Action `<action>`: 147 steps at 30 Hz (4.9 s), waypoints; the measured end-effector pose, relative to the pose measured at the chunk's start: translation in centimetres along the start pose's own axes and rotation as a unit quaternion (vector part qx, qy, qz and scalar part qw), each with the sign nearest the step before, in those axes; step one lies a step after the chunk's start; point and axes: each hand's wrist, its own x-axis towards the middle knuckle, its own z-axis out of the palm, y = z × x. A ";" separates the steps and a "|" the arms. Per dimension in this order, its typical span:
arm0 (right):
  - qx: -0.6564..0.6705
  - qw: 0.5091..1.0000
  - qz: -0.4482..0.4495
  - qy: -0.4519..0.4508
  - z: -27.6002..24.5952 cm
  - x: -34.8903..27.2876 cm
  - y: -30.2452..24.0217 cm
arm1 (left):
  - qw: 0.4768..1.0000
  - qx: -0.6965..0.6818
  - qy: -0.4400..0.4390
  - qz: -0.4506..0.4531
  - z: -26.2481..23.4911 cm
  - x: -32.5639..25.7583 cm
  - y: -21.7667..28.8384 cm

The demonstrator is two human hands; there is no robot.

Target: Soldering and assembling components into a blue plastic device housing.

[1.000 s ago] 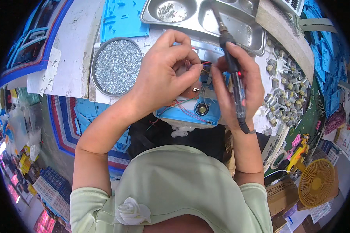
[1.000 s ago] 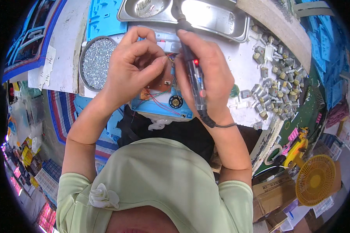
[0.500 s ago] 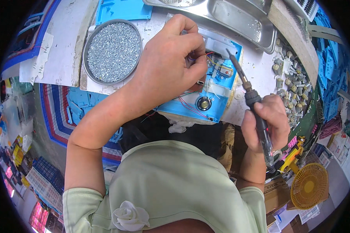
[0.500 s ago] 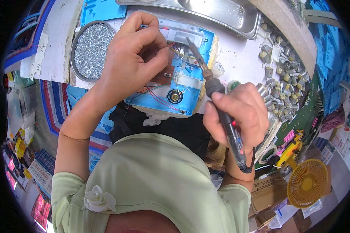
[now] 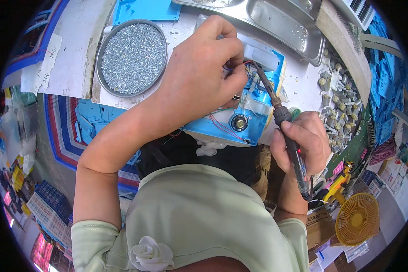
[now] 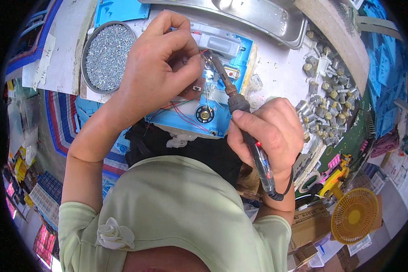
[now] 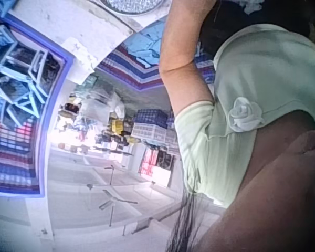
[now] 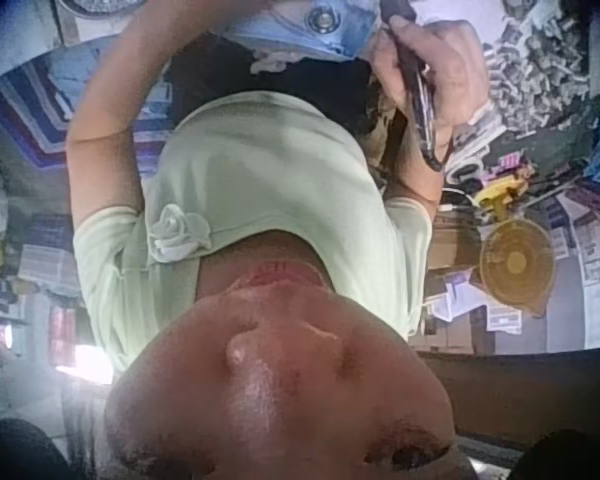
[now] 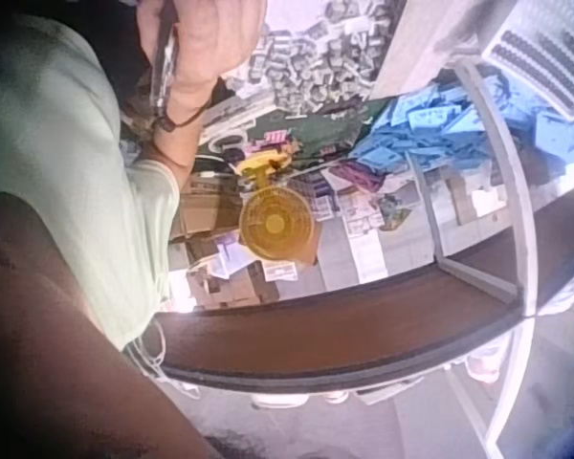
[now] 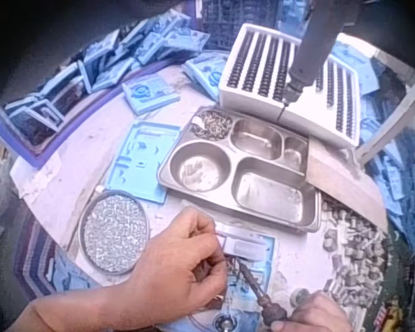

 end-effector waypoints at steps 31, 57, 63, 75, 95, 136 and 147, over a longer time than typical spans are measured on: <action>-0.006 0.994 0.092 0.061 2.3 3.4 2.5 | 1.000 0.028 0.012 -0.004 0.2 0.1 0.2; 0.003 1.000 -0.004 -0.011 0.5 1.4 0.1 | 0.997 0.052 0.051 0.032 0.5 0.1 -0.2; -0.018 1.000 -0.003 -0.010 0.5 1.5 0.0 | 0.996 0.055 0.058 0.038 0.6 0.1 -0.2; -0.038 0.997 -0.029 -0.052 0.2 1.5 -0.3 | 0.996 0.061 0.061 0.037 0.7 0.1 -0.2; -0.022 1.000 0.004 -0.016 -0.7 0.4 -1.2 | 0.996 0.064 0.049 0.026 0.7 0.1 0.1; -0.005 0.998 0.048 0.048 -3.9 -2.4 -0.1 | 0.882 0.128 -0.291 0.349 -0.6 1.4 0.3; 0.091 0.967 0.194 0.136 -0.5 -2.1 -0.2 | 0.975 -0.047 -0.174 0.126 -0.1 0.6 0.4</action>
